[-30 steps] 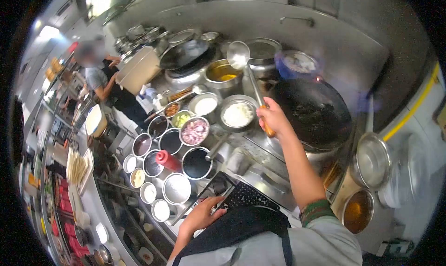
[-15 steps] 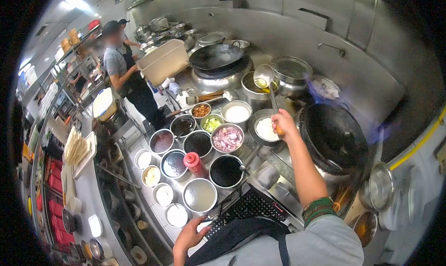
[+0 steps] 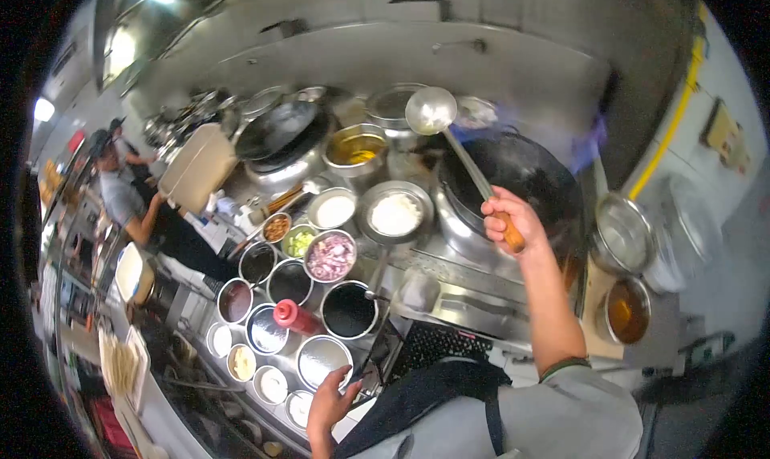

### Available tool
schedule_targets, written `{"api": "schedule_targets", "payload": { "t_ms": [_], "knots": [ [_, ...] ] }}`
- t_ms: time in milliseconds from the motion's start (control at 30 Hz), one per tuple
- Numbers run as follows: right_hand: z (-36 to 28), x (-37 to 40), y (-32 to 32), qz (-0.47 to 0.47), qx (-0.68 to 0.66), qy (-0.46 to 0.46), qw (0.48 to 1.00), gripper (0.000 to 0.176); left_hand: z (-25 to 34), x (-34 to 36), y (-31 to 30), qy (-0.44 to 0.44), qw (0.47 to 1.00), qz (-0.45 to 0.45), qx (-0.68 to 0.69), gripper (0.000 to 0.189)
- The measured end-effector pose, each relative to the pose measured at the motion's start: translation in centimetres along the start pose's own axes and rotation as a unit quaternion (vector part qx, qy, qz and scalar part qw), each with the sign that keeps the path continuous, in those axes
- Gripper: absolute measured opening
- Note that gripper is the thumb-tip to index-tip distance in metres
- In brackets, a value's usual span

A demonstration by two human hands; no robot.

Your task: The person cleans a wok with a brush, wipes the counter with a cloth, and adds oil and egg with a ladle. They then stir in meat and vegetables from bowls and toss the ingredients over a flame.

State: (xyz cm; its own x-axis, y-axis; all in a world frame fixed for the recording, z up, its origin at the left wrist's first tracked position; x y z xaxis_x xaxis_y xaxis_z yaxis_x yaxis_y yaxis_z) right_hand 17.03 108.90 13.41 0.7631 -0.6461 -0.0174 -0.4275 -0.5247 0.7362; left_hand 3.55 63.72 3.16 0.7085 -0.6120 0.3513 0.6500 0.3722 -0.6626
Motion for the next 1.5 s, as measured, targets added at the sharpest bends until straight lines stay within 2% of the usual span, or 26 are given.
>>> {"api": "schedule_targets", "payload": {
  "t_ms": [100, 200, 333, 533, 567, 667, 767, 800, 833, 867, 900, 1000, 1067, 1100, 1133, 1167, 1200, 1233, 1267, 1300, 1400, 1433, 1467, 1500],
  "knots": [
    [-4.5, 3.8, -3.2, 0.083, 0.183, -0.033, 0.979, 0.051, 1.9, -1.2, 1.6, 0.066, 0.998, -0.004, -0.011, 0.049],
    [-7.8, 6.6, -5.4, 0.121, 0.361, -0.03, 0.924, 0.063, 5.8, -2.5, 2.9, 0.109, 0.993, -0.039, -0.017, 0.047],
    [-10.1, 9.4, -8.1, 0.155, 0.447, -0.021, 0.881, 0.065, 11.6, -4.5, 5.3, 0.206, 0.974, -0.079, -0.047, 0.046],
    [-12.5, 13.1, -11.5, 0.149, 0.506, -0.001, 0.85, 0.067, 26.5, -6.8, 8.6, 0.348, 0.925, -0.125, -0.087, 0.048],
    [-12.7, 13.7, -12.4, 0.15, 0.502, -0.001, 0.852, 0.066, 29.0, -7.4, 9.4, 0.38, 0.916, -0.101, -0.082, 0.047],
    [-12.9, 15.5, -14.0, 0.137, 0.572, -0.037, 0.808, 0.067, 34.9, -9.9, 13.7, 0.435, 0.896, -0.031, -0.082, 0.048],
    [-13.2, 16.3, -16.1, 0.157, 0.501, -0.002, 0.851, 0.069, 38.6, -12.5, 19.0, 0.504, 0.859, 0.071, -0.054, 0.04],
    [-13.0, 16.8, -17.2, 0.158, 0.477, 0.006, 0.865, 0.069, 39.0, -13.6, 20.7, 0.482, 0.871, 0.077, -0.063, 0.036],
    [-12.7, 16.8, -18.4, 0.136, 0.523, -0.043, 0.84, 0.07, 39.2, -14.6, 22.1, 0.458, 0.882, 0.082, -0.073, 0.032],
    [-12.5, 17.2, -20.0, 0.147, 0.512, -0.03, 0.846, 0.07, 39.2, -15.6, 23.3, 0.436, 0.892, 0.087, -0.085, 0.029],
    [-12.5, 17.6, -20.5, 0.158, 0.5, -0.018, 0.851, 0.07, 39.2, -16.1, 23.9, 0.454, 0.881, 0.113, -0.071, 0.023],
    [-13.2, 18.5, -20.6, 0.191, 0.461, -0.012, 0.866, 0.068, 38.5, -18.1, 25.8, 0.43, 0.888, 0.082, -0.144, 0.027],
    [-13.3, 19.6, -21.2, 0.206, 0.451, -0.024, 0.868, 0.066, 38.3, -18.4, 26.2, 0.505, 0.845, 0.109, -0.136, 0.025],
    [-13.7, 20.0, -20.5, 0.208, 0.451, -0.028, 0.867, 0.064, 37.0, -19.5, 27.6, 0.516, 0.827, 0.161, -0.153, 0.025],
    [-13.4, 20.3, -22.0, 0.221, 0.434, -0.059, 0.871, 0.063, 37.3, -18.7, 26.7, 0.505, 0.844, 0.154, -0.094, 0.027],
    [-13.3, 20.6, -23.1, 0.227, 0.403, -0.074, 0.883, 0.07, 37.5, -19.2, 27.1, 0.449, 0.877, 0.103, -0.137, 0.032],
    [-13.4, 20.7, -23.9, 0.217, 0.368, -0.05, 0.903, 0.068, 38.4, -18.1, 25.6, 0.412, 0.899, 0.077, -0.13, 0.035],
    [-13.3, 20.6, -25.5, 0.221, 0.326, -0.064, 0.917, 0.066, 38.4, -17.8, 25.3, 0.415, 0.9, 0.091, -0.098, 0.036],
    [-13.2, 20.2, -25.6, 0.208, 0.321, -0.073, 0.921, 0.068, 38.7, -17.0, 24.6, 0.393, 0.912, 0.061, -0.101, 0.031],
    [-12.9, 19.4, -25.9, 0.21, 0.343, -0.086, 0.912, 0.067, 38.8, -16.9, 24.4, 0.363, 0.919, 0.01, -0.152, 0.039],
    [-12.2, 17.0, -24.5, 0.189, 0.364, -0.089, 0.908, 0.067, 37.1, -15.6, 23.1, 0.45, 0.892, 0.022, -0.043, 0.048],
    [-11.8, 16.1, -23.3, 0.176, 0.362, -0.084, 0.911, 0.067, 36.8, -14.5, 22.0, 0.501, 0.864, 0.029, -0.035, 0.054],
    [-11.5, 15.0, -21.6, 0.146, 0.353, -0.091, 0.92, 0.067, 35.6, -13.0, 21.0, 0.513, 0.855, 0.074, -0.029, 0.055],
    [-11.2, 14.1, -19.4, 0.117, 0.343, -0.095, 0.927, 0.067, 34.6, -11.6, 19.5, 0.483, 0.875, 0.016, -0.013, 0.054]
  ]
}}
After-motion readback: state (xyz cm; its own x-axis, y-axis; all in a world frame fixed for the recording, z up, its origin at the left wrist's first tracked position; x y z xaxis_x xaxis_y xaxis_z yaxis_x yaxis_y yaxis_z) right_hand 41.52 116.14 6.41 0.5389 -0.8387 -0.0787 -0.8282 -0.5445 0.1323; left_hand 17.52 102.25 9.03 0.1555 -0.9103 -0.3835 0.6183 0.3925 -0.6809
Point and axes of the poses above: each hand's wrist, its own x-axis away from the middle knuckle, its own y-axis out of the palm, z = x × y, the point moved 6 cm from there along -x, towards the middle knuckle, and after that the axes turned 8 degrees about -y, right-handed, at the moved point
